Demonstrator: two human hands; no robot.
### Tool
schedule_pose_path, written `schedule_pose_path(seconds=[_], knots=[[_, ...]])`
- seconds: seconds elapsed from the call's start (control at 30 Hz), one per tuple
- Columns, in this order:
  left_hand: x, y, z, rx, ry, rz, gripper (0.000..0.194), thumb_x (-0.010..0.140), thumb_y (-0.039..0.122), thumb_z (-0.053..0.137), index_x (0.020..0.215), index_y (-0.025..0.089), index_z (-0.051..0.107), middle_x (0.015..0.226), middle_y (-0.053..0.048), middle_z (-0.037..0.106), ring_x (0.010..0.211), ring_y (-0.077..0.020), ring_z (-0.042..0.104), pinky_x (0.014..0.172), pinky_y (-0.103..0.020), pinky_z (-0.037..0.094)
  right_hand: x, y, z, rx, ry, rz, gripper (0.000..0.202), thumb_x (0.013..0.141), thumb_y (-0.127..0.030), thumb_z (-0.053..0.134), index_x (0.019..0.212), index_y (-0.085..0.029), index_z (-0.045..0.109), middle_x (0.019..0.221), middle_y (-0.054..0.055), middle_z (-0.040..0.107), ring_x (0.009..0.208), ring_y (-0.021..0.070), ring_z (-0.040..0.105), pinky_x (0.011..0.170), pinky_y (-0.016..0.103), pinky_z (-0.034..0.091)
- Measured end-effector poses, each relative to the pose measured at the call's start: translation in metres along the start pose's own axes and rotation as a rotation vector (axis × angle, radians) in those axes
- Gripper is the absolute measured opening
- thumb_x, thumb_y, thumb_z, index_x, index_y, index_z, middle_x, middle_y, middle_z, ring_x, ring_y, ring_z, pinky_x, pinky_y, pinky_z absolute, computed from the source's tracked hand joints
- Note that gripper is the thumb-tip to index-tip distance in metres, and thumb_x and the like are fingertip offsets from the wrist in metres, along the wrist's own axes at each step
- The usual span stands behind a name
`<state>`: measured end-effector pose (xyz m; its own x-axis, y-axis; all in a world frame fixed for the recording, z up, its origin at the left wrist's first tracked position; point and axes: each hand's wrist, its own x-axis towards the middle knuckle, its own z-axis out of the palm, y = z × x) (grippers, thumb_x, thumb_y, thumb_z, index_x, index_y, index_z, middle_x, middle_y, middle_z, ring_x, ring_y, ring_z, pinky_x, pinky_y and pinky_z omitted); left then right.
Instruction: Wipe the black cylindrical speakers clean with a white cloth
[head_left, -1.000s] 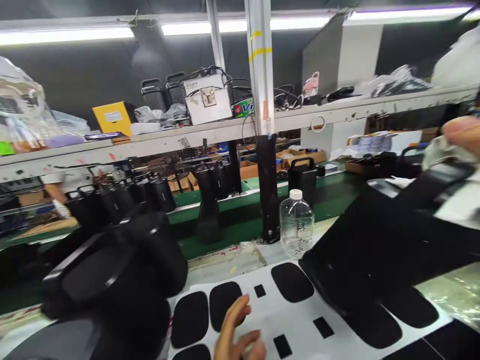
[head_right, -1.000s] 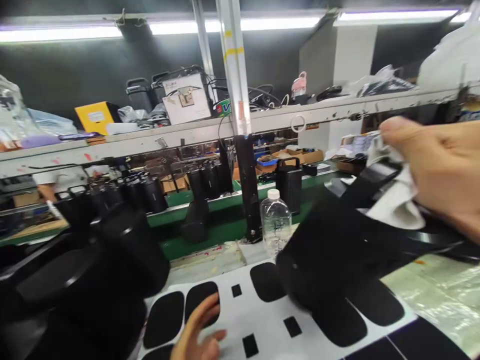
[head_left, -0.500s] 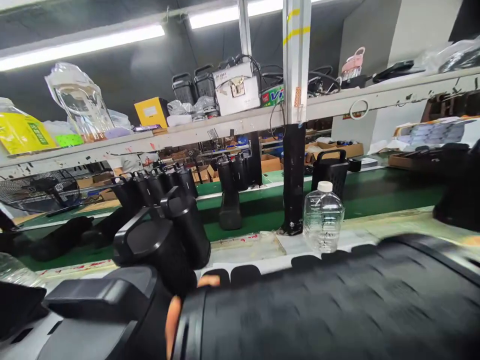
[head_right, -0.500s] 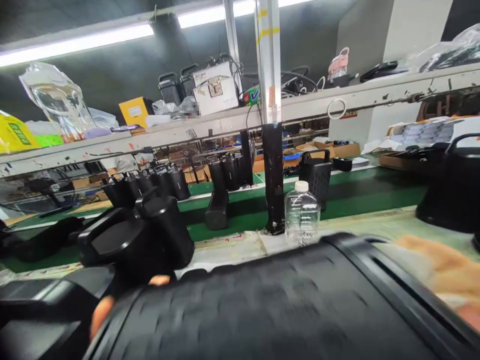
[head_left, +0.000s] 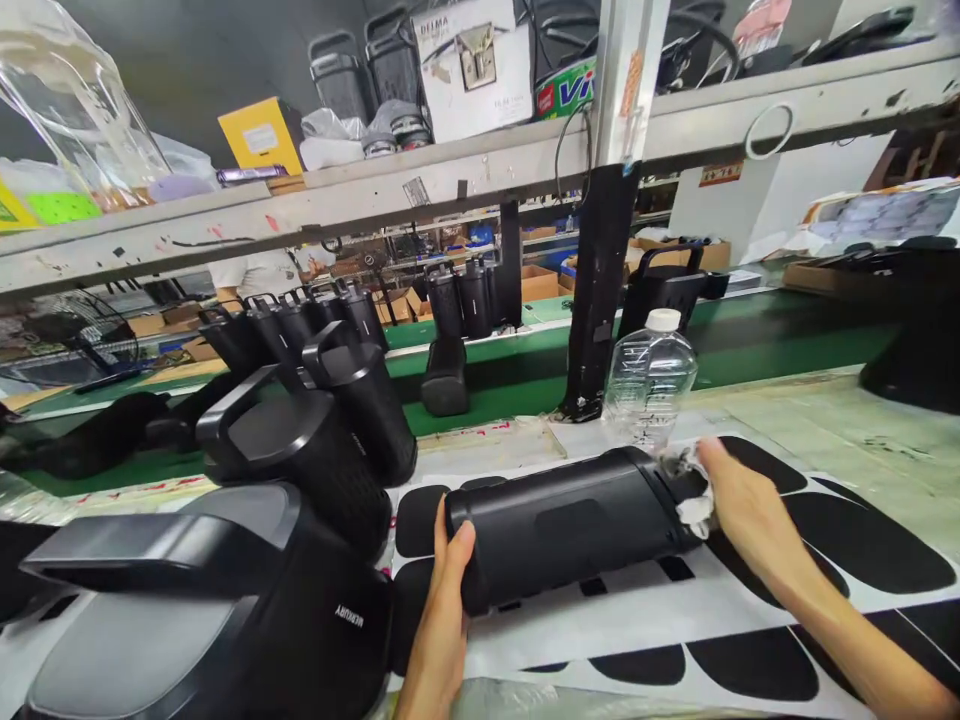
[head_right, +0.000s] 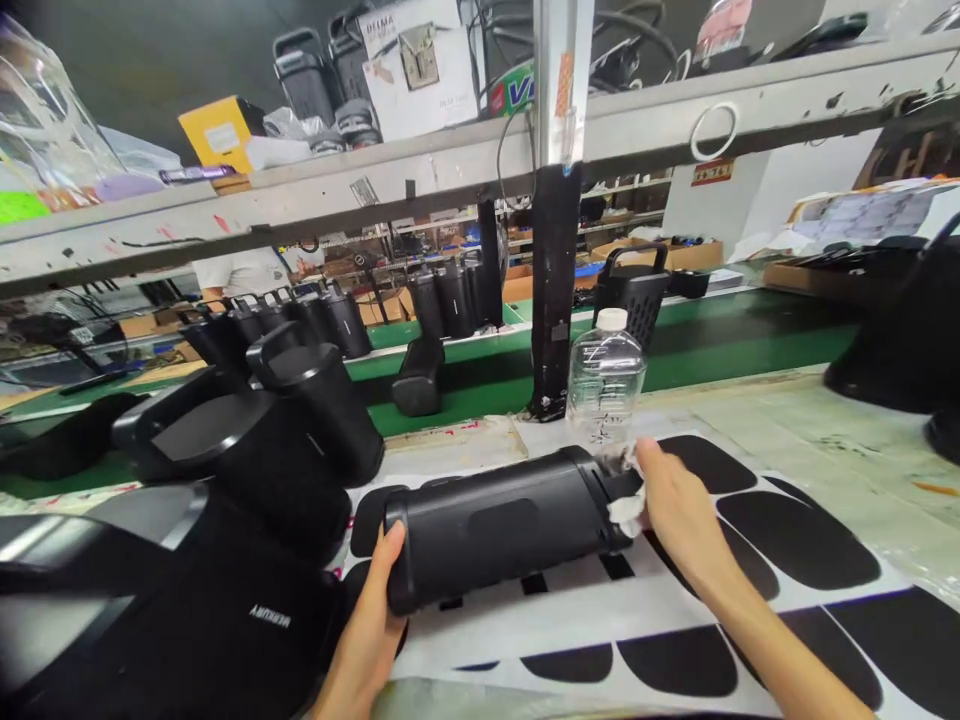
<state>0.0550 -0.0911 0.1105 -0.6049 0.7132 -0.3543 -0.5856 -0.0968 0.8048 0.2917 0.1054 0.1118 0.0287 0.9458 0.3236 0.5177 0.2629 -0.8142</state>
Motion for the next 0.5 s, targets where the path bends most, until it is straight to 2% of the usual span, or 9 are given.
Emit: schedule_pose_path(seconds=[0.03, 0.1, 0.17, 0.23, 0.27, 0.3, 0.37, 0.43, 0.5], knots=[[0.0, 0.0, 0.0, -0.019, -0.016, -0.009, 0.071, 0.079, 0.041, 0.075, 0.144, 0.03, 0.048, 0.136, -0.005, 0.064, 0.132, -0.0257, 0.055, 0.116, -0.039, 0.038, -0.005, -0.006, -0.002, -0.014, 0.067, -0.063, 0.065, 0.093, -0.063, 0.027, 0.093, -0.017, 0.073, 0.107, 0.014, 0.07, 0.104, 0.0311, 0.063, 0.095, 0.045, 0.046], [0.0, 0.0, 0.001, -0.046, -0.043, -0.01, 0.076, 0.08, 0.041, 0.075, 0.148, 0.033, 0.042, 0.142, -0.004, 0.06, 0.134, -0.0238, 0.053, 0.118, -0.037, 0.035, -0.019, -0.018, 0.001, -0.053, 0.203, -0.246, 0.061, 0.098, -0.055, 0.024, 0.112, -0.018, 0.071, 0.124, 0.012, 0.066, 0.121, 0.0279, 0.057, 0.106, 0.043, 0.04], [0.001, -0.001, -0.001, -0.037, -0.067, -0.005, 0.077, 0.08, 0.042, 0.074, 0.148, 0.033, 0.04, 0.144, -0.003, 0.058, 0.135, -0.0237, 0.052, 0.118, -0.036, 0.034, -0.044, -0.032, 0.017, -0.131, 0.216, -0.466, 0.055, 0.102, -0.044, 0.023, 0.121, -0.018, 0.067, 0.122, 0.012, 0.068, 0.118, 0.0253, 0.061, 0.103, 0.042, 0.043], [0.004, -0.003, -0.005, -0.01, -0.087, -0.006, 0.077, 0.082, 0.044, 0.072, 0.149, 0.033, 0.039, 0.147, -0.002, 0.054, 0.136, -0.0237, 0.05, 0.118, -0.037, 0.033, -0.077, -0.049, 0.041, -0.246, 0.099, -0.658, 0.048, 0.102, -0.037, 0.028, 0.126, -0.015, 0.063, 0.12, 0.014, 0.07, 0.112, 0.0281, 0.064, 0.096, 0.046, 0.047], [0.006, -0.004, -0.007, 0.015, -0.103, -0.003, 0.077, 0.082, 0.045, 0.071, 0.15, 0.033, 0.037, 0.15, -0.002, 0.051, 0.139, -0.0229, 0.047, 0.12, -0.037, 0.031, -0.095, -0.059, 0.054, -0.302, 0.101, -0.722, 0.046, 0.101, -0.034, 0.035, 0.134, -0.012, 0.057, 0.131, 0.017, 0.063, 0.118, 0.032, 0.061, 0.098, 0.05, 0.045], [0.007, -0.005, -0.01, 0.048, -0.121, -0.003, 0.078, 0.083, 0.046, 0.07, 0.151, 0.033, 0.035, 0.153, -0.001, 0.047, 0.142, -0.0216, 0.043, 0.121, -0.036, 0.027, -0.112, -0.068, 0.066, -0.319, 0.067, -0.788, 0.048, 0.099, -0.029, 0.039, 0.142, -0.009, 0.048, 0.14, 0.019, 0.056, 0.124, 0.0316, 0.057, 0.098, 0.048, 0.046], [0.011, -0.008, -0.014, 0.104, -0.129, 0.001, 0.081, 0.082, 0.05, 0.07, 0.152, 0.032, 0.032, 0.158, 0.001, 0.04, 0.147, -0.0196, 0.033, 0.124, -0.033, 0.019, -0.137, -0.085, 0.081, -0.285, -0.045, -0.934, 0.059, 0.098, -0.023, 0.041, 0.152, -0.005, 0.03, 0.144, 0.018, 0.051, 0.124, 0.0272, 0.057, 0.097, 0.042, 0.048], [0.013, -0.01, -0.017, 0.137, -0.119, 0.007, 0.086, 0.079, 0.054, 0.071, 0.152, 0.031, 0.032, 0.159, 0.0, 0.037, 0.149, -0.0203, 0.029, 0.125, -0.033, 0.015, -0.142, -0.092, 0.083, -0.255, -0.165, -1.048, 0.063, 0.097, -0.02, 0.039, 0.155, -0.002, 0.02, 0.144, 0.018, 0.052, 0.121, 0.0237, 0.059, 0.092, 0.036, 0.05], [0.013, -0.011, -0.017, 0.152, -0.098, 0.014, 0.088, 0.078, 0.058, 0.071, 0.152, 0.032, 0.032, 0.159, -0.001, 0.037, 0.149, -0.0224, 0.029, 0.125, -0.035, 0.016, -0.129, -0.086, 0.074, -0.294, -0.184, -1.037, 0.061, 0.099, -0.026, 0.037, 0.154, -0.002, 0.024, 0.141, 0.019, 0.055, 0.115, 0.0244, 0.062, 0.086, 0.035, 0.053]])
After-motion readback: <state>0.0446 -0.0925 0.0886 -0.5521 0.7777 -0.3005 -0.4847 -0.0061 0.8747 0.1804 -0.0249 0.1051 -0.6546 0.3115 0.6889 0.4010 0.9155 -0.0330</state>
